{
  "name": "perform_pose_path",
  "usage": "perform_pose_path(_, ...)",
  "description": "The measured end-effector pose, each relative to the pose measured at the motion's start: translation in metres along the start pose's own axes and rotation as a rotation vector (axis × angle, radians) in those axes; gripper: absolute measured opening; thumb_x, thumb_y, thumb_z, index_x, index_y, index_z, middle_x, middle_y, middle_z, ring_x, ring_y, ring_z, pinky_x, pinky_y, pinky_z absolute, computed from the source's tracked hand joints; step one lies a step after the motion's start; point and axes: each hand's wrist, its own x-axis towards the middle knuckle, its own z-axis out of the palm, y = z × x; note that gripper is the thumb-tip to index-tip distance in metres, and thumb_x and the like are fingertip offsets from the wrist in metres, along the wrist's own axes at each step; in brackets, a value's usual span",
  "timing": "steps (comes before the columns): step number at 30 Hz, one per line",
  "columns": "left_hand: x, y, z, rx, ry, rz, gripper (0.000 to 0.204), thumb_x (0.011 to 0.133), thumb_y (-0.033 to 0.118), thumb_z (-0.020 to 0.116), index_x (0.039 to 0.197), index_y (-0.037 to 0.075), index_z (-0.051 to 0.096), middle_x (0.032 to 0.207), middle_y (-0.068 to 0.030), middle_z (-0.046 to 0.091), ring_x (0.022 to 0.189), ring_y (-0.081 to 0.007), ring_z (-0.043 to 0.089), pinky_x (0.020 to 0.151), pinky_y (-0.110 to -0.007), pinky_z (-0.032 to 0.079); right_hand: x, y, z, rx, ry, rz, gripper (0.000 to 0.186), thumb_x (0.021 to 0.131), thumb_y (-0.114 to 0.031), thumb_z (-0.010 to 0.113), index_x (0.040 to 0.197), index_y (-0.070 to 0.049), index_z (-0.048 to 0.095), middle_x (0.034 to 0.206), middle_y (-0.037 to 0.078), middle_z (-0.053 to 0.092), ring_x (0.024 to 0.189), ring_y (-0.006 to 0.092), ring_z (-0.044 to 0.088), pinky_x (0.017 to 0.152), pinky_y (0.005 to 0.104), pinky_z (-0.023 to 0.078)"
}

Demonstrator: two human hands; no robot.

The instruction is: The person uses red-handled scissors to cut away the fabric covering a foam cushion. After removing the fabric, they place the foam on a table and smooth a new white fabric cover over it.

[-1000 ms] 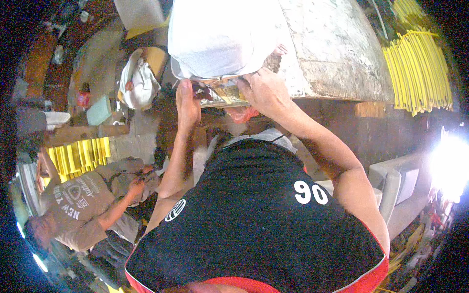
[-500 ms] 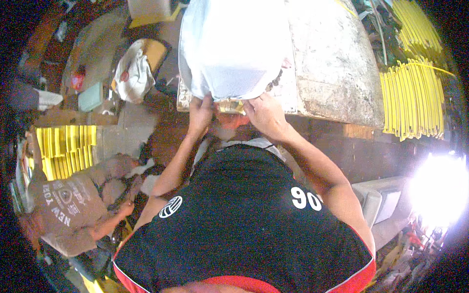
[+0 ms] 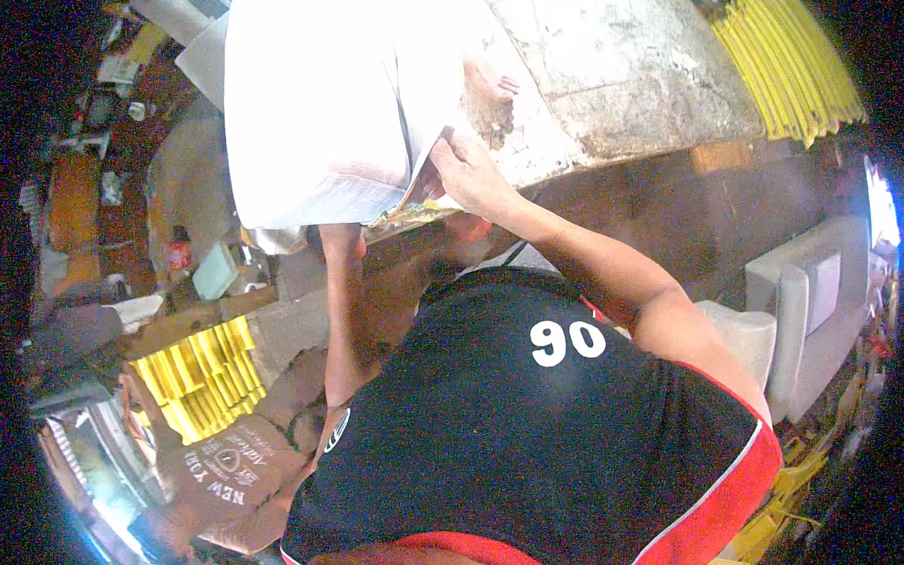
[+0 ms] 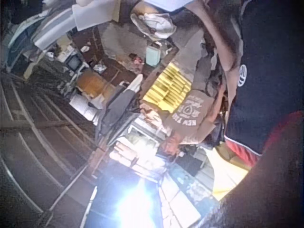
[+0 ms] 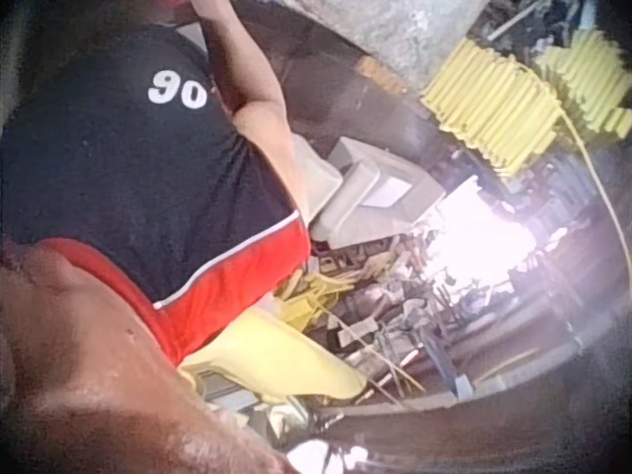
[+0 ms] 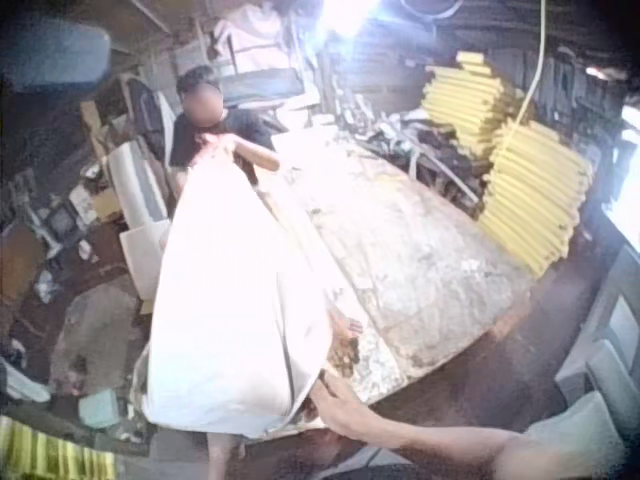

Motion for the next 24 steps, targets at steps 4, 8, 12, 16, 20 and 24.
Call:
perform_pose_path(4, 0.015, -0.029, -0.039, 0.590, -0.135, 0.215, 0.039, 0.086, 0.007, 0.067, 0.122, -0.004, 0.055, 0.113, -0.0141, 0.063, 0.097, -0.0235, 0.062, 0.081, -0.037, 0.052, -0.006, 0.011, 0.005, 0.240, 0.070, 0.057, 0.064, 0.103, -0.057, 0.032, 0.117, 0.001, 0.054, 0.089, 0.011, 0.065, 0.072, 0.0182, 0.065, 0.067, 0.0319, 0.056)
perform_pose_path(8, -0.009, 0.020, 0.006, 0.087, 0.012, -0.067, 0.036, 0.088, 0.010, 0.066, 0.119, -0.005, 0.057, 0.112, -0.0156, 0.063, 0.099, -0.0254, 0.061, 0.085, -0.039, 0.051, -0.012, -0.015, 0.009, -0.112, 0.116, -0.167, 0.042, 0.101, -0.036, 0.047, 0.110, 0.003, 0.059, 0.089, 0.012, 0.066, 0.078, 0.0198, 0.064, 0.071, 0.0350, 0.052)
perform_pose_path(12, -0.003, -0.001, -0.017, 0.558, -0.063, 0.235, 0.034, 0.090, 0.012, 0.064, 0.118, -0.005, 0.057, 0.111, -0.0150, 0.063, 0.099, -0.0259, 0.061, 0.087, -0.037, 0.050, -0.008, -0.011, -0.002, -0.357, 0.036, -0.303, 0.031, 0.091, -0.019, 0.051, 0.110, 0.004, 0.059, 0.093, 0.023, 0.066, 0.087, 0.0357, 0.065, 0.079, 0.0433, 0.050)
perform_pose_path(16, -0.005, -0.029, -0.018, 0.632, -0.098, 0.208, 0.033, 0.091, 0.012, 0.063, 0.119, -0.004, 0.056, 0.113, -0.0146, 0.062, 0.103, -0.0256, 0.060, 0.089, -0.036, 0.049, -0.003, 0.064, -0.020, -0.619, 0.019, -0.057, 0.030, 0.088, -0.017, 0.048, 0.110, 0.002, 0.056, 0.085, 0.029, 0.062, 0.081, 0.0444, 0.063, 0.077, 0.0472, 0.049)
perform_pose_path(20, 0.003, -0.073, -0.035, 0.419, -0.019, 0.137, 0.042, 0.089, 0.009, 0.065, 0.125, -0.004, 0.050, 0.121, -0.0131, 0.059, 0.109, -0.0245, 0.057, 0.092, -0.035, 0.047, -0.002, 0.068, -0.010, -0.551, 0.090, -0.135, 0.033, 0.088, -0.020, 0.050, 0.107, 0.006, 0.059, 0.089, 0.032, 0.063, 0.086, 0.0480, 0.062, 0.080, 0.0492, 0.049)
perform_pose_path(24, 0.001, -0.035, -0.020, 0.592, -0.076, 0.245, 0.039, 0.092, 0.013, 0.062, 0.126, -0.003, 0.051, 0.121, -0.0127, 0.059, 0.110, -0.0230, 0.057, 0.093, -0.036, 0.046, -0.006, 0.053, -0.025, -0.400, 0.083, -0.006, 0.032, 0.092, -0.023, 0.054, 0.104, 0.006, 0.062, 0.083, 0.022, 0.067, 0.078, 0.0325, 0.066, 0.073, 0.0435, 0.051)
